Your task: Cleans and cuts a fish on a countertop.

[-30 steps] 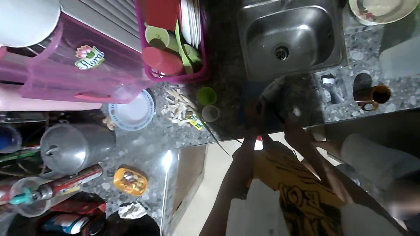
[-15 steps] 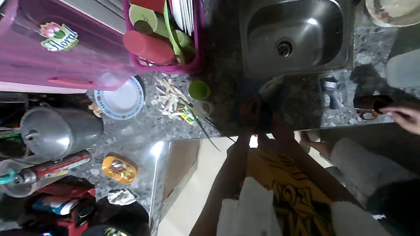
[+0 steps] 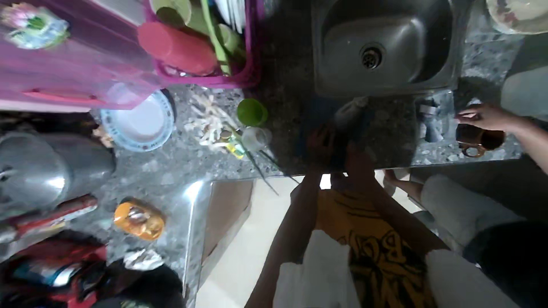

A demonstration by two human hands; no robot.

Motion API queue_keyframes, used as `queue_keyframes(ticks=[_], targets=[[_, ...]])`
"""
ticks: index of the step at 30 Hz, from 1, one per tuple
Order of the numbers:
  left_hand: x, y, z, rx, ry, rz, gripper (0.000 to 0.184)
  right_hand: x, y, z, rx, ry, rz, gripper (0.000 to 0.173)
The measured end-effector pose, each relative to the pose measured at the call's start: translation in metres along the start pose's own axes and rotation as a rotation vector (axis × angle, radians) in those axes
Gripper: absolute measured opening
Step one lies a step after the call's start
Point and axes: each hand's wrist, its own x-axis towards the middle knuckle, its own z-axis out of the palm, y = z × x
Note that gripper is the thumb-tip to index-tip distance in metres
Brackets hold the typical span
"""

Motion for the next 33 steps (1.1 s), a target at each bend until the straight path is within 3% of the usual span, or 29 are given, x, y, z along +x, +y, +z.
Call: queue_keyframes(ticks=[3, 5, 10, 15, 17, 21, 25, 29, 33], targets=[[0.003, 0.01, -0.007, 0.023, -0.116, -0.036, 0.043, -0.012, 0.024, 0.007, 0.032, 0.043, -0.067, 0.061], [0.013, 0.009, -0.001, 0.035, -0.059, -0.048, 0.038, -0.015, 0.021, 0.004, 0.03, 0.045, -0.074, 0.067], [0.02, 0.003, 0.009, 0.053, 0.078, -0.006, 0.034, -0.004, -0.009, -0.017, 0.091, 0.047, -0.038, 0.051], [0.015, 0.003, 0.01, 0.05, 0.087, 0.013, 0.033, -0.025, 0.029, 0.01, 0.056, 0.062, -0.1, 0.077], [0.008, 0.003, 0.003, 0.054, 0.022, -0.015, 0.036, -0.019, 0.018, 0.007, 0.035, 0.014, -0.069, 0.088], [-0.007, 0.001, -0.006, 0.045, -0.111, -0.055, 0.041, -0.003, -0.012, -0.005, 0.016, 0.005, 0.022, 0.054], [0.007, -0.006, 0.008, 0.065, -0.001, -0.031, 0.039, -0.022, 0.012, 0.004, 0.016, 0.008, -0.008, 0.073], [0.012, -0.007, 0.011, 0.051, 0.057, 0.017, 0.038, -0.022, -0.003, 0.003, 0.008, 0.039, -0.007, 0.06], [0.002, -0.006, 0.005, 0.063, -0.021, -0.002, 0.039, -0.004, -0.018, -0.002, -0.009, 0.03, 0.046, 0.051]])
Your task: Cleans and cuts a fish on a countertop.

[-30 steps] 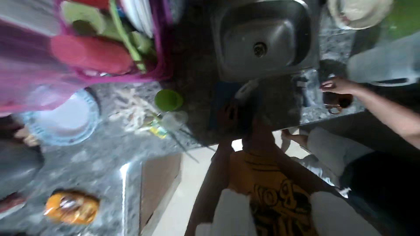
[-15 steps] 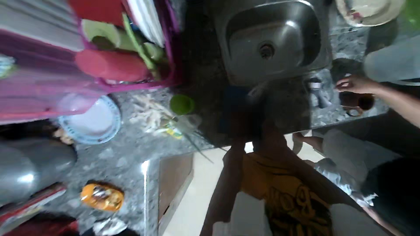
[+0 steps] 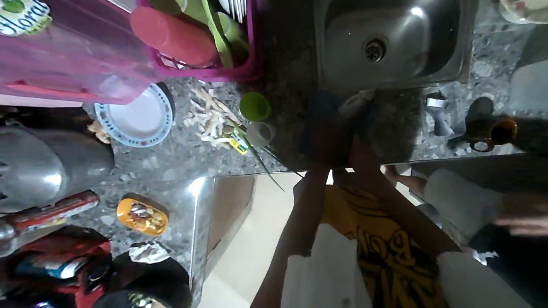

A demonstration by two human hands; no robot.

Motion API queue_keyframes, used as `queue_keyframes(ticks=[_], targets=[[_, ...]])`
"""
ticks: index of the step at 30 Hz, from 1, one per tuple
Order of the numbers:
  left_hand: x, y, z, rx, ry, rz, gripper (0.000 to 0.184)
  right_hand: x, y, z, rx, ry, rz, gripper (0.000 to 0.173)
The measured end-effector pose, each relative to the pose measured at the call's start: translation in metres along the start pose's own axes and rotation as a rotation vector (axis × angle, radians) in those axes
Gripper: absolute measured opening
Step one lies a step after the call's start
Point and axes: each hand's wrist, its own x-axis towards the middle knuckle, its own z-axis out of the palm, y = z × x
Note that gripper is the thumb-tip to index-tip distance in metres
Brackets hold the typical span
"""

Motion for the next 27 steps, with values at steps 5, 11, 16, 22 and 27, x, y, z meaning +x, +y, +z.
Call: queue_keyframes(ticks=[5, 11, 16, 22, 27], targets=[[0.002, 0.002, 0.0, -0.073, 0.032, 0.018, 0.04, -0.018, 0.017, 0.001, -0.013, 0.014, -0.066, 0.05], [-0.001, -0.001, 0.001, -0.033, 0.034, 0.019, 0.041, 0.005, 0.003, 0.002, -0.027, -0.013, -0.015, 0.056], [0.003, -0.001, 0.002, -0.046, 0.005, 0.0, 0.039, -0.013, 0.006, -0.008, -0.032, -0.033, -0.046, 0.058], [0.0, 0.0, -0.001, -0.022, -0.002, 0.006, 0.041, 0.003, 0.002, 0.0, 0.02, -0.006, -0.016, 0.057], [0.005, 0.0, 0.0, -0.022, -0.006, 0.008, 0.04, -0.004, 0.0, -0.005, -0.006, -0.025, -0.001, 0.053]])
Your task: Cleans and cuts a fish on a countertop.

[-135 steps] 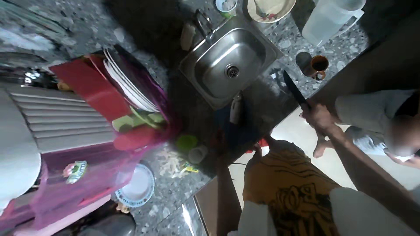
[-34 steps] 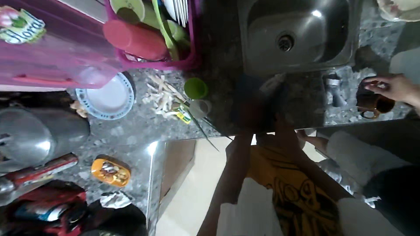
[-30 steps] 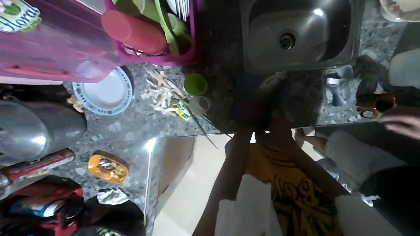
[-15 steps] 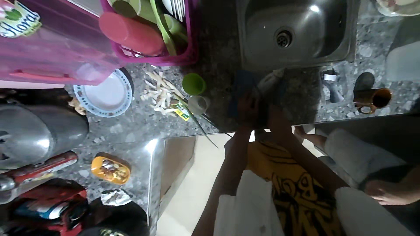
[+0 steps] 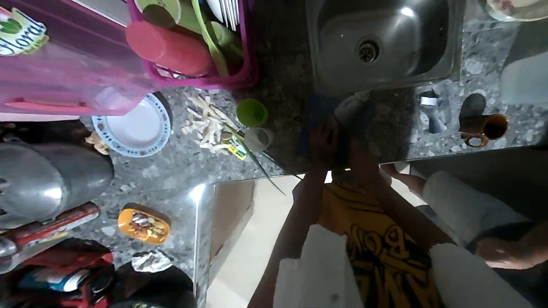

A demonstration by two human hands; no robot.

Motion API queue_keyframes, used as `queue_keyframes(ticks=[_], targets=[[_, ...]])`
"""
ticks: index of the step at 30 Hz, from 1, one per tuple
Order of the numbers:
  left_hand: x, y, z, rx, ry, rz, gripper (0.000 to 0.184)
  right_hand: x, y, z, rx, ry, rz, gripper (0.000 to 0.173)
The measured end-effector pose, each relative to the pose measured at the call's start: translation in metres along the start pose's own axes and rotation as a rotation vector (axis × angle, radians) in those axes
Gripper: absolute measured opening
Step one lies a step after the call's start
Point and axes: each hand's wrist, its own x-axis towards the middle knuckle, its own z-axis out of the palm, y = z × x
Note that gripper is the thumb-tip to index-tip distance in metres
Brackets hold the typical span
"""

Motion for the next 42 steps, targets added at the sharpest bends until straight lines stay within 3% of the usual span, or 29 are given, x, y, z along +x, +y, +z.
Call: queue_keyframes(ticks=[3, 7, 13, 19, 27, 34, 38, 42], targets=[[-0.007, -0.002, -0.002, 0.012, -0.011, 0.004, 0.041, 0.013, -0.001, 0.012, 0.028, 0.045, 0.001, 0.051], [0.0, 0.001, -0.003, 0.01, -0.038, -0.008, 0.043, -0.013, 0.018, 0.009, -0.001, 0.017, -0.045, 0.061], [-0.005, 0.007, -0.013, 0.0, -0.051, 0.015, 0.046, 0.019, 0.003, 0.017, 0.141, 0.075, -0.034, 0.053], [0.005, 0.002, -0.002, -0.029, 0.067, 0.054, 0.042, -0.005, 0.013, 0.009, 0.012, -0.002, -0.028, 0.056], [0.003, 0.0, -0.002, -0.008, 0.025, 0.057, 0.044, -0.02, 0.033, 0.008, 0.033, -0.062, -0.01, 0.062], [-0.006, -0.009, 0.002, 0.032, 0.032, 0.078, 0.044, 0.009, 0.003, 0.013, 0.057, 0.011, 0.02, 0.056], [-0.003, -0.007, -0.002, 0.006, 0.001, 0.091, 0.046, -0.008, 0.034, 0.028, 0.094, -0.016, -0.059, 0.076], [-0.003, -0.004, -0.001, 0.024, 0.019, 0.082, 0.045, 0.012, 0.027, 0.035, 0.064, 0.02, -0.084, 0.076]])
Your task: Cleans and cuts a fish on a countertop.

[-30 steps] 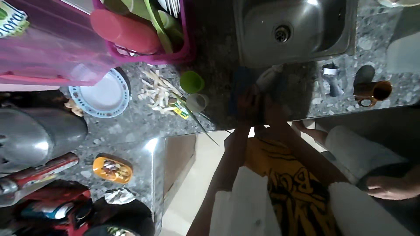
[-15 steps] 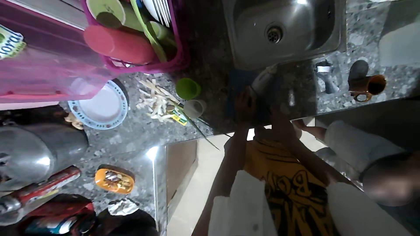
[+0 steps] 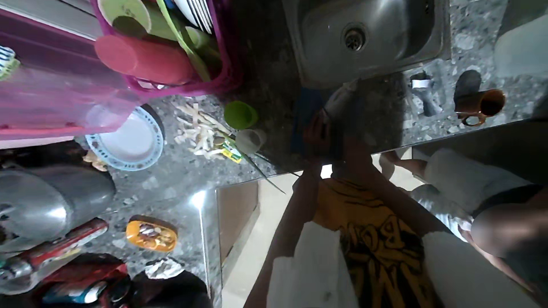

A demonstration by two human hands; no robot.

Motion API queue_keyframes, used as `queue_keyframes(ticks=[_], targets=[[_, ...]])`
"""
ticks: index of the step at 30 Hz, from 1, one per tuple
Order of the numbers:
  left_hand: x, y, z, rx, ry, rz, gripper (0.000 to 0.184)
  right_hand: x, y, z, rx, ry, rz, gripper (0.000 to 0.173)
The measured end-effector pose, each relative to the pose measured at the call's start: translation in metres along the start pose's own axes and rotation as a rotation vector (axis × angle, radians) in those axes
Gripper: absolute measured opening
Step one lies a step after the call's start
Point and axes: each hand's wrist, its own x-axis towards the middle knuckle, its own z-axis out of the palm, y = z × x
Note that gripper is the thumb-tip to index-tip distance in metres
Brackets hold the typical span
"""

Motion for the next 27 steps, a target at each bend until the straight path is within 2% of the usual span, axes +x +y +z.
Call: queue_keyframes(ticks=[5, 9, 11, 13, 15, 17, 19, 22, 24, 27], targets=[[0.007, 0.006, -0.005, 0.01, -0.037, -0.027, 0.046, -0.028, 0.013, -0.004, 0.058, -0.048, 0.081, 0.064], [0.0, -0.001, 0.0, 0.025, -0.02, -0.017, 0.045, -0.005, 0.005, 0.001, 0.028, -0.013, -0.005, 0.079], [-0.005, 0.001, -0.003, 0.006, -0.033, -0.011, 0.044, -0.007, 0.011, 0.012, 0.04, 0.003, -0.001, 0.071], [-0.003, 0.002, -0.005, -0.017, -0.053, -0.018, 0.045, -0.03, 0.016, 0.005, 0.062, -0.026, 0.088, 0.055], [-0.003, -0.002, -0.003, -0.014, -0.044, -0.016, 0.046, -0.047, 0.013, -0.007, 0.056, -0.083, 0.142, 0.052], [-0.004, 0.0, -0.004, -0.011, -0.039, -0.023, 0.045, -0.041, 0.009, -0.004, 0.078, -0.04, 0.104, 0.049], [0.001, 0.003, -0.006, -0.011, -0.031, -0.038, 0.044, -0.012, -0.005, -0.001, 0.061, 0.024, 0.044, 0.05], [-0.002, -0.003, -0.003, -0.017, -0.004, -0.013, 0.045, 0.012, -0.034, -0.014, 0.048, 0.014, 0.115, 0.05], [-0.001, 0.0, -0.006, -0.036, -0.025, -0.029, 0.048, 0.008, -0.023, -0.01, 0.053, 0.026, 0.094, 0.052], [0.0, 0.013, -0.019, -0.081, -0.06, -0.101, 0.051, -0.032, 0.011, -0.002, 0.089, -0.046, 0.095, 0.065]])
